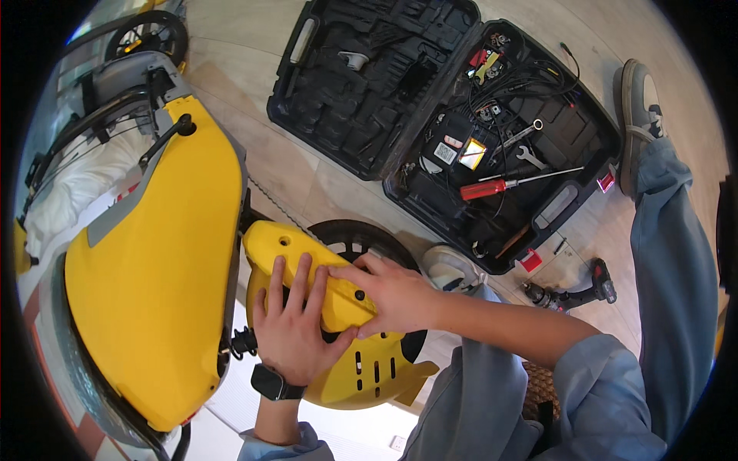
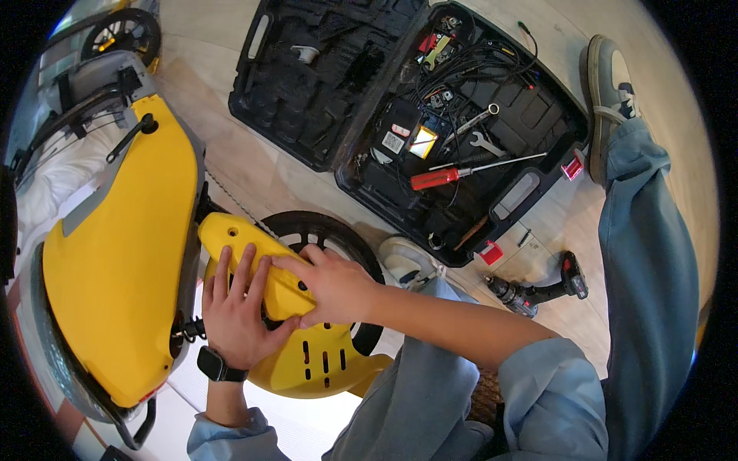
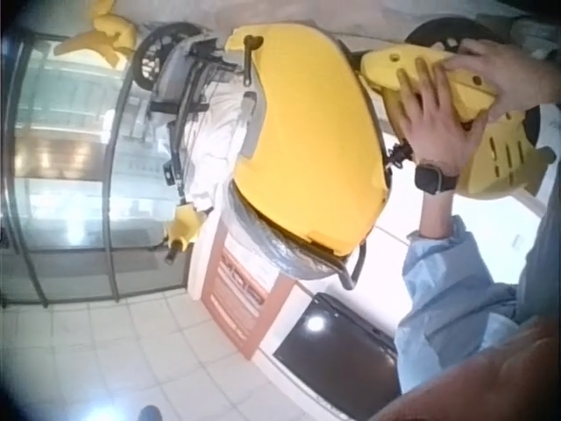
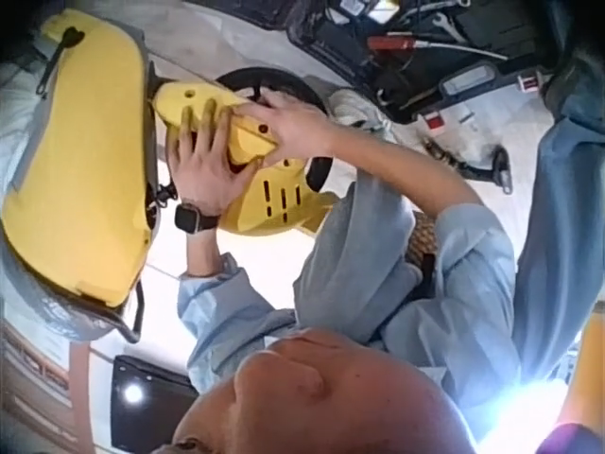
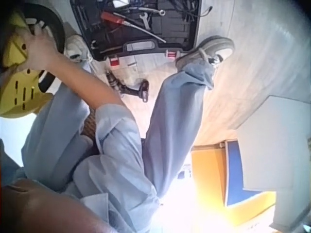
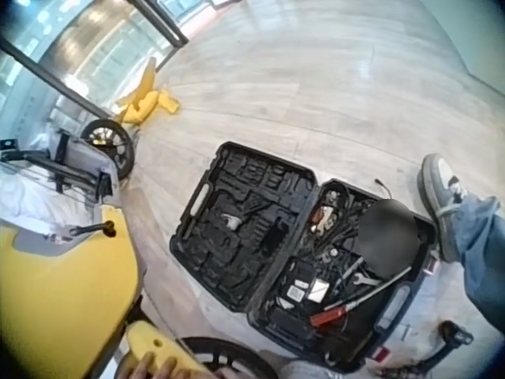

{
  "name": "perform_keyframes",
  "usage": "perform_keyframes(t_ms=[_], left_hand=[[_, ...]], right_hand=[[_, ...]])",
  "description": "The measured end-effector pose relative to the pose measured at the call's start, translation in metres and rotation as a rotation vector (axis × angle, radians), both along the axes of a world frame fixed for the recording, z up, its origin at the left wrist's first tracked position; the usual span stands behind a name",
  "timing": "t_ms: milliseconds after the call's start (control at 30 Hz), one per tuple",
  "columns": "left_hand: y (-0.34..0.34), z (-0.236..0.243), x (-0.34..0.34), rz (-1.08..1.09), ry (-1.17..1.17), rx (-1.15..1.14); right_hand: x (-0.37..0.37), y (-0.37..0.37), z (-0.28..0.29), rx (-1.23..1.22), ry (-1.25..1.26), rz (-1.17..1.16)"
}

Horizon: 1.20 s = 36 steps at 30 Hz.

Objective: Using a power drill to unscrew and remove a plastic fairing from a yellow motorcycle.

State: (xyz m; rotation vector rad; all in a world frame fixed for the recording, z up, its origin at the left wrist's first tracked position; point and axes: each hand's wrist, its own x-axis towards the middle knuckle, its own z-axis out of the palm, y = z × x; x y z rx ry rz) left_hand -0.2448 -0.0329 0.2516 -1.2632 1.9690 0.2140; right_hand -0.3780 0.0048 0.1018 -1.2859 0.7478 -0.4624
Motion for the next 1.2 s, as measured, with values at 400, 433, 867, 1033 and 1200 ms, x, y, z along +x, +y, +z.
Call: perform_keyframes(t_ms=[400,433,867,1033,1200], left_hand=[[0.000,-0.001,0.000,0.037,-0.095,0.051],[-0.002,-0.002,0.001,0.041,-0.094,0.060],[-0.016,-0.010,0.003,-0.008,-0.073,0.150],[-0.021,-0.015,-0.001,0.065,-0.057,0.267],[-0.018,-0.015,-0.001,0.119,0.043,0.249]], right_hand=[[-0.001,-0.011,0.003,-0.042,0.054,0.026],[-0.001,-0.012,0.003,-0.047,0.046,0.037],[0.000,-0.013,-0.004,-0.004,-0.028,0.050],[-0.001,-0.011,-0.005,-0.022,-0.032,0.026],[-0.002,-0.010,-0.007,-0.010,-0.077,0.023]])
